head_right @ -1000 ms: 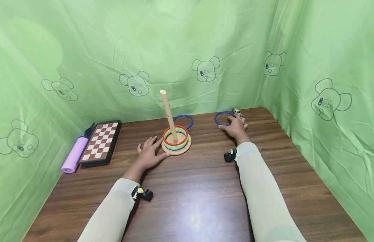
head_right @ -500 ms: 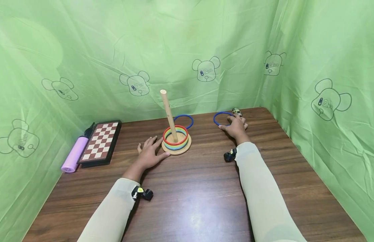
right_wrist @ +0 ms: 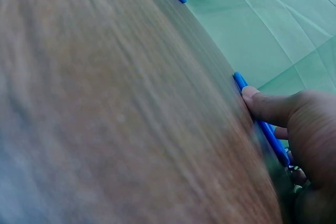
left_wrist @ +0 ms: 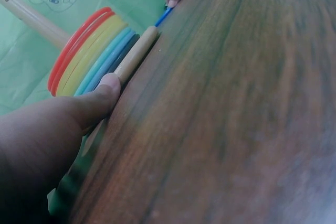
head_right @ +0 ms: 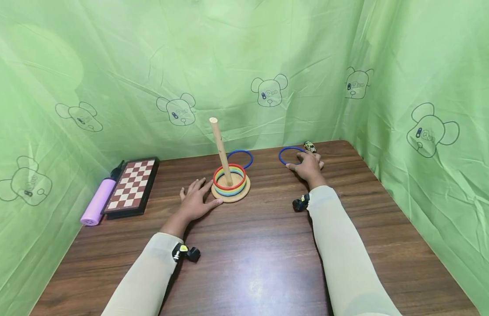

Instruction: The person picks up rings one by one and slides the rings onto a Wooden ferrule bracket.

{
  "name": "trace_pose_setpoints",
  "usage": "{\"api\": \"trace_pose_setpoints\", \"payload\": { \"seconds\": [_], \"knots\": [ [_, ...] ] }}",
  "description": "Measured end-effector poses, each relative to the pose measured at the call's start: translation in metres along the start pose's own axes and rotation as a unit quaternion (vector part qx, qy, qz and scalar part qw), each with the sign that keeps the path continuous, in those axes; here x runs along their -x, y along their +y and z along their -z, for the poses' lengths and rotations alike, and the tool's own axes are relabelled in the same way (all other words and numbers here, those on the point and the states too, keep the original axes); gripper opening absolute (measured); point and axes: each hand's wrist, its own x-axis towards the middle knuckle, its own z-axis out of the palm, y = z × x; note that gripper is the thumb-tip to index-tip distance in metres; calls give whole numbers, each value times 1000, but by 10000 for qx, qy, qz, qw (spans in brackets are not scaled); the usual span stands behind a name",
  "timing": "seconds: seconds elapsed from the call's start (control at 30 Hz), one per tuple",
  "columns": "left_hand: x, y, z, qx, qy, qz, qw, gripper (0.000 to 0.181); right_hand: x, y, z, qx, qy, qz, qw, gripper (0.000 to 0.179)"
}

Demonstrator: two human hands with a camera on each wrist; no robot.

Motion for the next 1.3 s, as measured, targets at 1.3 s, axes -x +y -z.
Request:
{"api": "trace_pose_setpoints", "payload": {
  "seconds": [1.3],
  "knots": [
    [1, 2, 1, 28, 37, -15, 10000, 95, 18, -17, -5, -1147, 860, 811, 9863, 88]
  ]
}}
